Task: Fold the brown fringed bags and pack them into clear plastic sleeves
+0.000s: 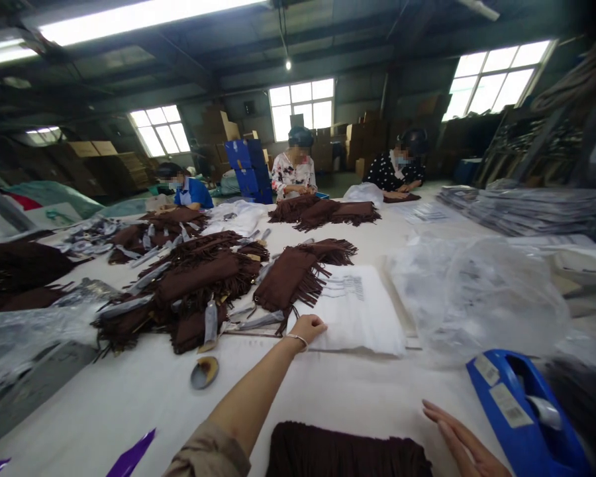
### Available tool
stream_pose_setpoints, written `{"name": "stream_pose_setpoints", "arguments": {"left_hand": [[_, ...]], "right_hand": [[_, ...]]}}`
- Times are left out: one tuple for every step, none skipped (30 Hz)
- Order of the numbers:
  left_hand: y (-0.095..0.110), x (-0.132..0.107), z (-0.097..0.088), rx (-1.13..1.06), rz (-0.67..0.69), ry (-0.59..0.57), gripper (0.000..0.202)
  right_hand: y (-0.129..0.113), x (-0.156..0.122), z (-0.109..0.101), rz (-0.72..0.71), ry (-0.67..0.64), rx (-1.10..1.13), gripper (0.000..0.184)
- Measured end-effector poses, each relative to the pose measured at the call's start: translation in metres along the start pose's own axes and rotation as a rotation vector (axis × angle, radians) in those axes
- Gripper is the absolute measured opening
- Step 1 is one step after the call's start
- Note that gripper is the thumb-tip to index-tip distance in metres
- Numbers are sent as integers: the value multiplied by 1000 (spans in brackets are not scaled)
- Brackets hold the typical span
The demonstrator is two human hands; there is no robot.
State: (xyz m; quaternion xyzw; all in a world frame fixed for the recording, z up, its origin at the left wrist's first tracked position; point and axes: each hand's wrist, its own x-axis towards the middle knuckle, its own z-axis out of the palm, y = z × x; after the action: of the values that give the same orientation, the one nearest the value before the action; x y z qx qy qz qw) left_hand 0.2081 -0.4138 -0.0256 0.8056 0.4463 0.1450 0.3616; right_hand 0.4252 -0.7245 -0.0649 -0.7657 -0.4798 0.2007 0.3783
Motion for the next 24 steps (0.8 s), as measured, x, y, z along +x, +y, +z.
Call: {"name": "stream_pose_setpoints", "arguments": {"left_hand": [[2,-1,0,-14,16,20,18],[5,-2,1,-24,33,39,17],[9,-3,3,-29,53,54,17],[13,-4,6,-29,76,66,17],[18,-6,9,-25,102,74,18],[23,-8,12,-15,131,78,17],[27,-10,14,-1,159,81,17],[30,-12,16,19,182,84,16],[32,-13,17,44,196,93,13],[33,-13,16,71,198,108,10],[34,-13,14,100,187,132,6],[34,-12,11,130,170,164,6],[34,-11,8,161,152,197,10],[34,-10,5,192,141,227,15],[35,-9,3,224,141,247,18],[37,-9,2,256,154,255,19],[40,-10,2,289,179,251,20],[44,-11,4,322,211,238,20],[49,-14,7,355,246,219,21],[55,-16,10,388,282,198,22],[61,-19,14,421,313,175,24],[66,-23,18,452,339,150,25],[71,-26,20,482,359,125,26],[75,-29,22,510,370,100,26]], "right_hand": [[-17,9,0,-5,5,27,40],[-35,21,3,-15,-7,57,39],[-54,35,8,-21,-50,93,40],[-72,50,16,-17,-126,133,41],[-88,67,25,16,-204,174,44],[-101,84,36,89,-266,231,49],[-110,100,46,166,-309,288,51],[-116,115,56,214,-335,325,49],[-119,126,65,255,-350,359,48],[-120,133,71,277,-360,384,47],[-120,137,76,286,-370,402,49],[-119,136,78,297,-387,421,52],[-120,133,77,311,-409,439,54],[-122,127,74,312,-453,457,56],[-126,120,69,289,-507,466,58],[-132,114,62,230,-540,455,57],[-138,111,55,131,-517,413,54],[-145,110,47,-5,-435,327,49],[-152,112,40,-160,-309,193,43],[-156,118,33,-307,-167,10,38],[-158,126,28,-416,-44,-183,35],[-158,134,23,-485,23,-355,33],[-155,143,20,-515,38,-487,30],[-151,150,17,-516,25,-570,26]]}}
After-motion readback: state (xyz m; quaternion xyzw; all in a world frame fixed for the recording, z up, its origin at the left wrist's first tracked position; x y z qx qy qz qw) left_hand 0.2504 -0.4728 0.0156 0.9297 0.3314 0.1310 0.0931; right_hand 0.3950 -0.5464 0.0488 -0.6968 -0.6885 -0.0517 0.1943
